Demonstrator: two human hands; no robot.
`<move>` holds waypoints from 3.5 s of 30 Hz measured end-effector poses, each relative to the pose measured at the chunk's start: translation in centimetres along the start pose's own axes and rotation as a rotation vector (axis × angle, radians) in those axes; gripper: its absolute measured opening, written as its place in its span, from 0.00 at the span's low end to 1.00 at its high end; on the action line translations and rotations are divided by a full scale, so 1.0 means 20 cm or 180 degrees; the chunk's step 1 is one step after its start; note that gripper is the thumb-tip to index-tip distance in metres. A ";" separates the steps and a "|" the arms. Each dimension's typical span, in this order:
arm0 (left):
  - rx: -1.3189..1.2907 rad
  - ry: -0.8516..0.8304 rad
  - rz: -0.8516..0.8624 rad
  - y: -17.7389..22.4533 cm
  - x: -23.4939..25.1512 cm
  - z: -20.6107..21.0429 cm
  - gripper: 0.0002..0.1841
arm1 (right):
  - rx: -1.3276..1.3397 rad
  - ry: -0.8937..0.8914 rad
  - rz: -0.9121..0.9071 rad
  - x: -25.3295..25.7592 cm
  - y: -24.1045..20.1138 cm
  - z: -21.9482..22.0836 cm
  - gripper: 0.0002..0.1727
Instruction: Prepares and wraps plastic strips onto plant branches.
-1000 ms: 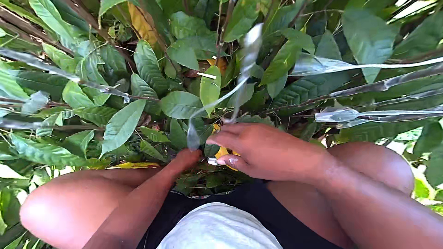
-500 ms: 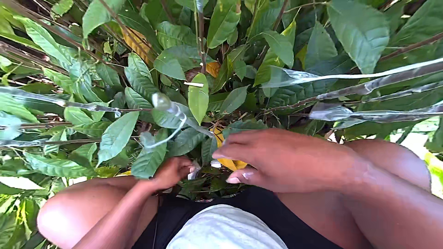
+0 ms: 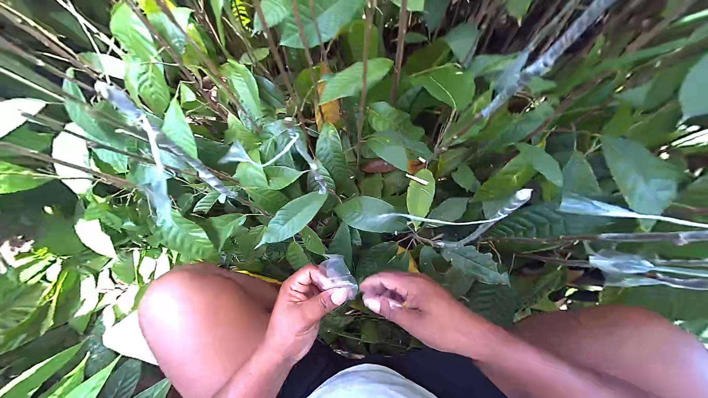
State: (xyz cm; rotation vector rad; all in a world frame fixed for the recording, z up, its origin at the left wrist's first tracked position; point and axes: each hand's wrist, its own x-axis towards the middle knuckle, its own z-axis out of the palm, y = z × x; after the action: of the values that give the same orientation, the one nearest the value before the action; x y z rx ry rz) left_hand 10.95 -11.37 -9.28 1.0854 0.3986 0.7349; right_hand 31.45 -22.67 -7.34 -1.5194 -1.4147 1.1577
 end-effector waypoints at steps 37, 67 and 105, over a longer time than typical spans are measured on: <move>0.3838 -0.1545 0.1614 0.04 0.03 -0.12 0.14 | 0.2291 0.1024 -0.0729 0.02 -0.09 -0.14 0.06; 0.5701 -0.3113 -0.2624 0.12 -0.07 -0.21 0.14 | 0.1490 0.0227 -0.1018 0.01 -0.21 -0.19 0.10; 0.1500 0.0800 0.2283 0.43 0.25 -0.58 0.09 | -0.0303 0.0121 -0.1494 0.25 -0.66 -0.11 0.09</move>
State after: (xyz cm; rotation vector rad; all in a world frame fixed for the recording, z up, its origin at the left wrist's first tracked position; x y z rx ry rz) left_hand 4.33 1.95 -6.25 1.6141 0.4054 1.4715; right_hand 29.33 -16.08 5.15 -1.1715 -1.7023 0.7792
